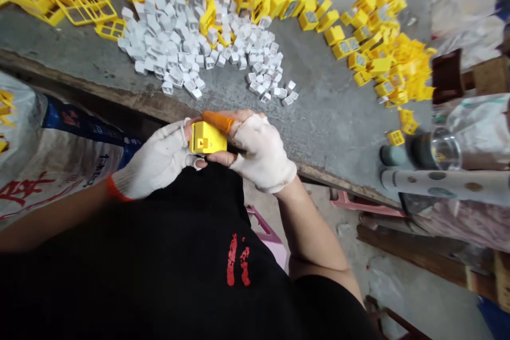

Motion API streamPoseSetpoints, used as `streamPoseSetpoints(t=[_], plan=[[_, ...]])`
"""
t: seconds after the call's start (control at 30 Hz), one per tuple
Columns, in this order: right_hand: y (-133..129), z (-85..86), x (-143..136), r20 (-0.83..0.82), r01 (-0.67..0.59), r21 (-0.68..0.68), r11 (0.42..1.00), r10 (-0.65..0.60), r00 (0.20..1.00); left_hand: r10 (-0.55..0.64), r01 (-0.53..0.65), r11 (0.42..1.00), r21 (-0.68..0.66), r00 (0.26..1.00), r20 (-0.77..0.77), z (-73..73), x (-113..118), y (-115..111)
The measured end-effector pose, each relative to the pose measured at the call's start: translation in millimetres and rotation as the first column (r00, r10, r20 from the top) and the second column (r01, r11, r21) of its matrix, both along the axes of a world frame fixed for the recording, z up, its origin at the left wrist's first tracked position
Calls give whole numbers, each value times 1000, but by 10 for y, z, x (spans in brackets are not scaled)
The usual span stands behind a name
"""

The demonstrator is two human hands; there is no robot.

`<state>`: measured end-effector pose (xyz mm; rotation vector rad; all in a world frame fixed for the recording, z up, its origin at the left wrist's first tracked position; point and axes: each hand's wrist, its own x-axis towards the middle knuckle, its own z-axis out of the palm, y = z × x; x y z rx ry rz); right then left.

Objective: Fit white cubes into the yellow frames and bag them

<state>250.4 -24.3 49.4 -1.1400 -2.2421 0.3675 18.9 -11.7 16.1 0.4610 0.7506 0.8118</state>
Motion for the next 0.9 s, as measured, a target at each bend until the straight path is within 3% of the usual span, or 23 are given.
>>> streamPoseSetpoints(t=[0.17, 0.27, 0.37, 0.43, 0.5, 0.57, 0.63, 0.67, 0.73, 0.8, 0.9], plan=[[-26, -45, -17, 81, -50, 75, 996, 44, 996, -13, 17, 997, 79, 999, -48, -72, -3, -45], [-110, -119, -129, 153, -11, 155, 988, -13, 988, -2, 49, 966, 253, 984, -180, -65, -54, -69], [-160, -234, -241, 157, 105, 142, 984, -127, 979, 112, 164, 837, 523, 883, -456, -12, -139, -48], [-135, -297, -277, 0, 152, 20, 988, -152, 988, 225, 261, 720, 643, 789, -572, 27, -190, -26], [-80, -320, -294, -256, 128, -164, 978, -167, 952, 316, 305, 615, 727, 749, -582, 57, -223, -21], [-33, -297, -325, -486, 41, -317, 948, -199, 851, 400, 301, 514, 803, 745, -534, 81, -239, -41], [-20, -251, -381, -603, -32, -375, 926, -218, 767, 464, 295, 428, 854, 739, -488, 98, -249, -78], [-26, -232, -413, -630, -34, -379, 925, -231, 741, 476, 296, 414, 861, 736, -482, 102, -255, -95], [-47, -227, -464, -655, -19, -397, 918, -268, 707, 466, 290, 450, 845, 731, -499, 94, -271, -109], [-66, -263, -485, -672, -32, -464, 885, -328, 664, 401, 284, 550, 786, 735, -546, 68, -292, -83], [-69, -306, -488, -663, -89, -519, 850, -335, 669, 198, 246, 675, 695, 848, -492, 45, -299, 10]])
